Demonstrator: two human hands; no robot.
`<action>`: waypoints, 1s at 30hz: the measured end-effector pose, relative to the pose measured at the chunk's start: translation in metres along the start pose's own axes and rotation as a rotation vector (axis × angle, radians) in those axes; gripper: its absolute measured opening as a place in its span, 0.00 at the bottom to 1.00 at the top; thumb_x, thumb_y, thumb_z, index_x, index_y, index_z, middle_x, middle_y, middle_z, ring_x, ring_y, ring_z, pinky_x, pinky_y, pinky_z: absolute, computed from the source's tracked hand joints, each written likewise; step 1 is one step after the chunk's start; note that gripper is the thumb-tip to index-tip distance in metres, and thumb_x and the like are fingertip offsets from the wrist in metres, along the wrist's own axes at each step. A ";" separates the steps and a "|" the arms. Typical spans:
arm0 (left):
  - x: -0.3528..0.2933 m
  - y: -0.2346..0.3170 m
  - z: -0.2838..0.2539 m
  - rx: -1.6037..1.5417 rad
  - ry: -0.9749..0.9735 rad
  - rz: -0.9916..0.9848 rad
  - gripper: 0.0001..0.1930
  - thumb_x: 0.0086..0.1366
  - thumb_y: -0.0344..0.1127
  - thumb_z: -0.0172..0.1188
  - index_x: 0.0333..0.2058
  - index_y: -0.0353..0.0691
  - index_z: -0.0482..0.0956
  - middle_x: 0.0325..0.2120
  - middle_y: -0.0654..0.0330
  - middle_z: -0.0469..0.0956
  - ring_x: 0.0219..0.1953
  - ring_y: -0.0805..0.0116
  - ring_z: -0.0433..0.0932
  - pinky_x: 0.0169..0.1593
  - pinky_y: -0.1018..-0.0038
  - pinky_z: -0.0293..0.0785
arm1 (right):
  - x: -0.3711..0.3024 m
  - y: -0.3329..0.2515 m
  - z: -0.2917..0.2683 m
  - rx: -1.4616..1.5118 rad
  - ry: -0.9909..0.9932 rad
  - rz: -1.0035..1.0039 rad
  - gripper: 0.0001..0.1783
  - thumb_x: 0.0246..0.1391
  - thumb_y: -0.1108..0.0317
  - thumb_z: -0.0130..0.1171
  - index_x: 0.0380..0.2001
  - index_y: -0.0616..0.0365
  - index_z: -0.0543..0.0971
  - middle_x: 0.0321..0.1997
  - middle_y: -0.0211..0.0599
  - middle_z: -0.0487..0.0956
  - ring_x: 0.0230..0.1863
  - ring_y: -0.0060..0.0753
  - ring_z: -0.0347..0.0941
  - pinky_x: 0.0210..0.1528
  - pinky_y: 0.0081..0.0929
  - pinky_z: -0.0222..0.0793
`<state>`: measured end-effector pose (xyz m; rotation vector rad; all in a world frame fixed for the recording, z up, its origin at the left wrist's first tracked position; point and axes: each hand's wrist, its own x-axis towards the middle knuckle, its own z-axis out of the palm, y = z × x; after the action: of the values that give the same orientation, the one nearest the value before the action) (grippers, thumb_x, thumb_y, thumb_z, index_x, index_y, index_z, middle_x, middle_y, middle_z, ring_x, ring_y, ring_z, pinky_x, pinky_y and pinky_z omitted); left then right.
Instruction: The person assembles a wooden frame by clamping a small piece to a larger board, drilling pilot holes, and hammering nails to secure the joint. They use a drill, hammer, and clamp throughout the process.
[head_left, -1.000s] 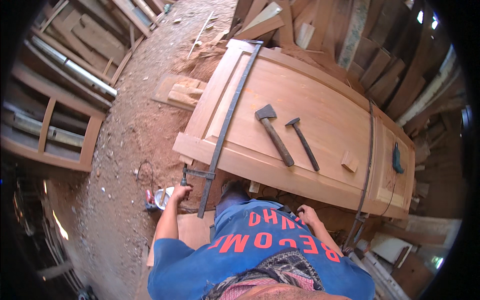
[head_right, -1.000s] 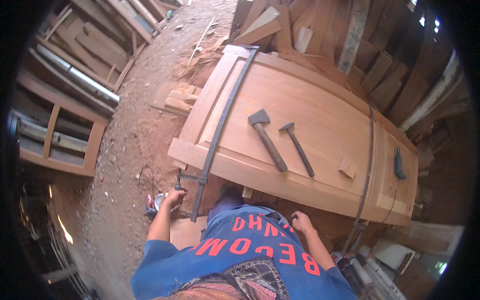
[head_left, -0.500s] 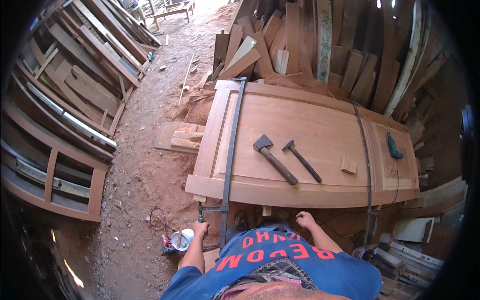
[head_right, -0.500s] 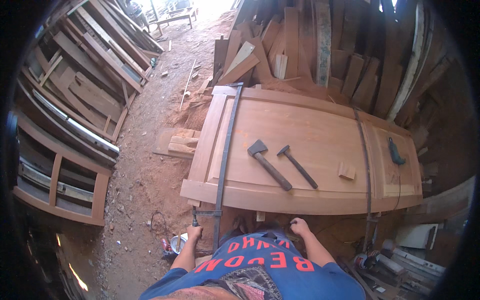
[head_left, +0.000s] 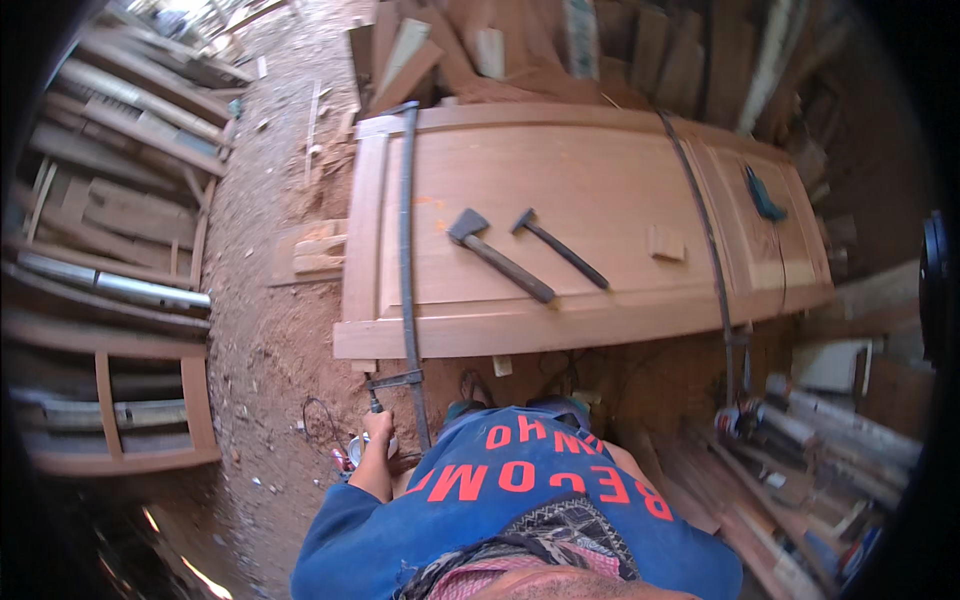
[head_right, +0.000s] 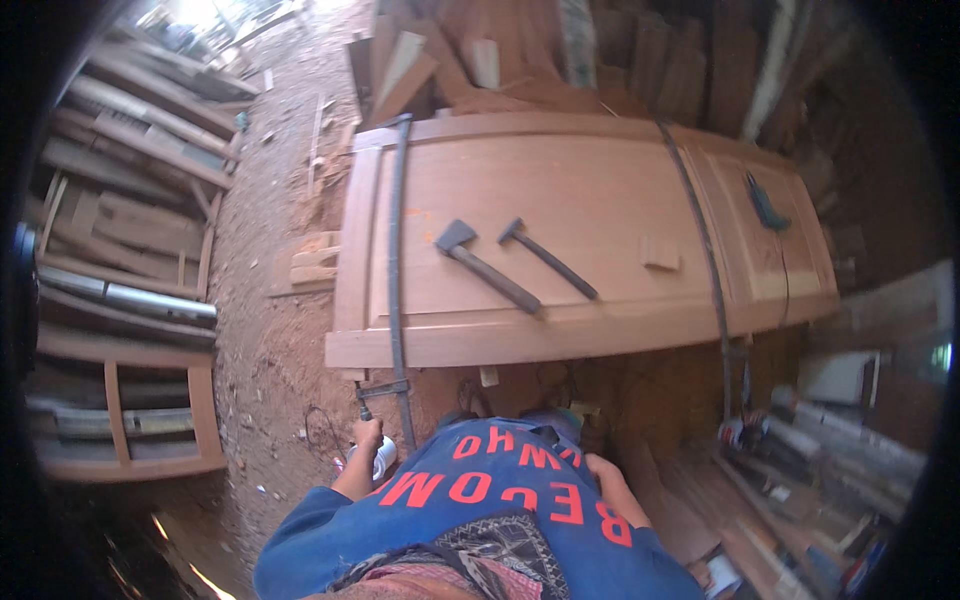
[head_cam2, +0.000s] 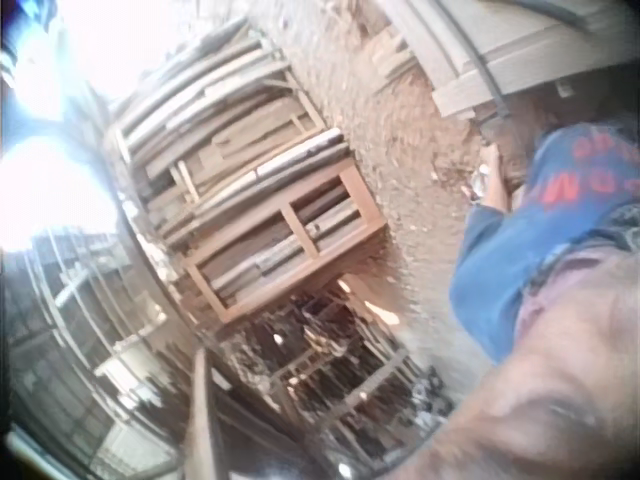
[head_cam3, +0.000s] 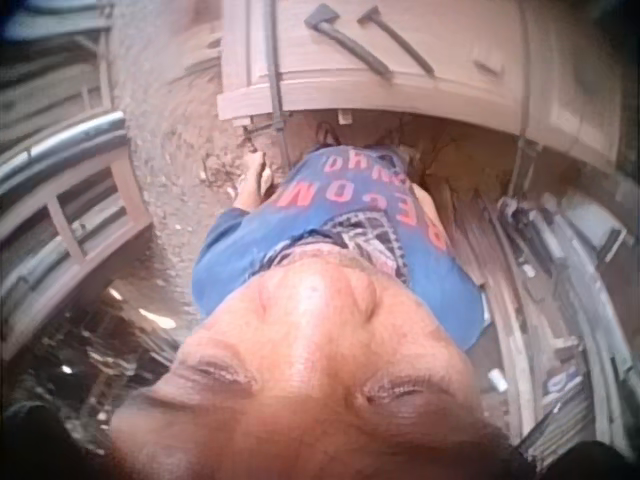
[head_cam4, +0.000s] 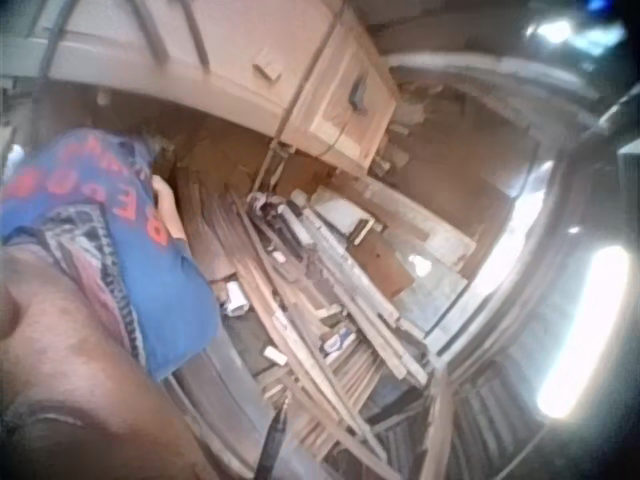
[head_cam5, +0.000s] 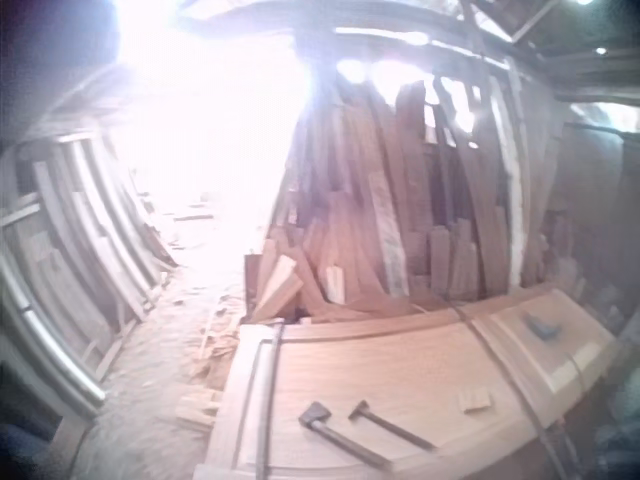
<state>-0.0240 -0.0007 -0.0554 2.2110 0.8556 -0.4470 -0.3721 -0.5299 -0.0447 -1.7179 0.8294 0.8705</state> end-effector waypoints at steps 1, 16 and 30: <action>0.002 -0.001 0.003 0.032 0.044 -0.027 0.07 0.52 0.31 0.60 0.22 0.32 0.78 0.17 0.53 0.78 0.17 0.57 0.79 0.23 0.59 0.73 | -0.018 -0.006 -0.002 0.065 -0.041 -0.046 0.16 0.54 0.64 0.62 0.43 0.59 0.86 0.43 0.44 0.85 0.45 0.38 0.81 0.52 0.39 0.75; -0.033 0.157 0.020 0.628 0.379 0.302 0.34 0.56 0.51 0.69 0.55 0.30 0.78 0.52 0.36 0.79 0.56 0.38 0.78 0.61 0.49 0.74 | -0.060 0.095 -0.041 0.213 0.171 -0.070 0.19 0.50 0.70 0.59 0.46 0.61 0.85 0.44 0.43 0.87 0.46 0.44 0.83 0.45 0.38 0.77; -0.215 0.350 0.296 0.351 -0.402 1.296 0.28 0.57 0.28 0.63 0.59 0.34 0.72 0.52 0.39 0.69 0.52 0.42 0.73 0.59 0.54 0.69 | -0.070 0.077 -0.032 0.522 0.793 0.078 0.14 0.55 0.69 0.56 0.41 0.60 0.85 0.43 0.51 0.86 0.46 0.47 0.83 0.49 0.38 0.77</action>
<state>0.0451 -0.4953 0.0294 2.3310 -0.9327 -0.3497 -0.4673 -0.5716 -0.0127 -1.5382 1.4952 -0.0451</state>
